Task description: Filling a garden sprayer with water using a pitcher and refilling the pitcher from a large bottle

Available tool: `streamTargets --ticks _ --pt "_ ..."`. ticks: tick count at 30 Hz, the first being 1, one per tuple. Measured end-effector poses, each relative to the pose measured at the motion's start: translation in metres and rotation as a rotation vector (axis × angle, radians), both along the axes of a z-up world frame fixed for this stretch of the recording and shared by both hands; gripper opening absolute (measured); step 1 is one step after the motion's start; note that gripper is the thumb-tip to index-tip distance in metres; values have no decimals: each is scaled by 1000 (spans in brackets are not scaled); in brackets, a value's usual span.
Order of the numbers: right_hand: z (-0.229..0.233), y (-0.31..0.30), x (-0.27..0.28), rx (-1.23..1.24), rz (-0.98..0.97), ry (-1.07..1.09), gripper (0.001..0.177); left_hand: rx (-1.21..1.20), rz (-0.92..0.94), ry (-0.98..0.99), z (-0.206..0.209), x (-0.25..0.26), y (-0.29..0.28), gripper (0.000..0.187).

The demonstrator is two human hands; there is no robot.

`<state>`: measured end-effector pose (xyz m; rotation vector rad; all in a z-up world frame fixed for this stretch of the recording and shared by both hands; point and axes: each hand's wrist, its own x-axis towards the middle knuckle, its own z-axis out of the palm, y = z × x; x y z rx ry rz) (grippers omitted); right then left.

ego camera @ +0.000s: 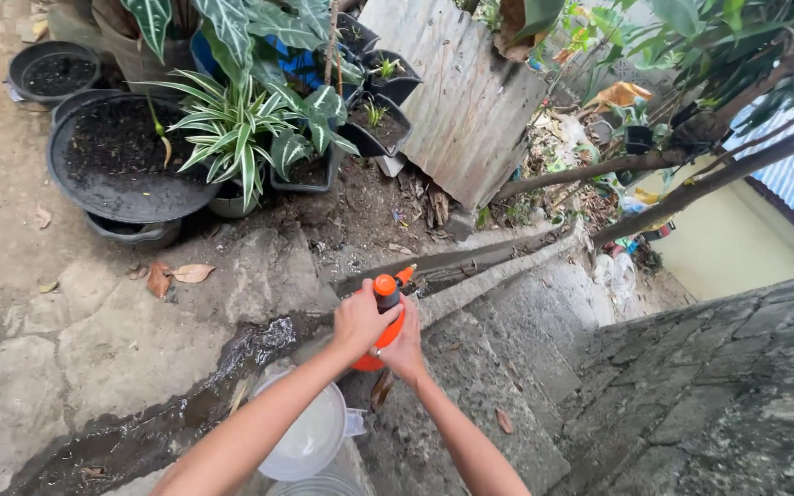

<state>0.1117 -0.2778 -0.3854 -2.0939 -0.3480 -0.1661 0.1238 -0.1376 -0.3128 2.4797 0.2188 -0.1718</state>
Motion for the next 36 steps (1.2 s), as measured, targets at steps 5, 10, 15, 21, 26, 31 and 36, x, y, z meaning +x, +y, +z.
streamTargets --ticks 5,10,15,21,26,31,36 --pt "-5 0 -1 -70 -26 -37 121 -41 49 -29 -3 -1 -3 67" --pt "45 38 11 -78 23 -82 119 -71 47 -150 52 -9 37 64" --pt "77 109 40 -103 338 -94 118 67 33 -344 115 -28 136 62" --pt "56 224 46 -228 610 41 114 181 62 -260 93 -62 265 72" --pt "-15 295 27 -298 693 382 121 222 129 -153 51 -96 324 69" --pt "13 301 2 -341 769 547 120 166 180 12 39 -114 329 67" --pt "0 299 -11 -175 808 668 111 -57 581 165 15 -119 321 74"
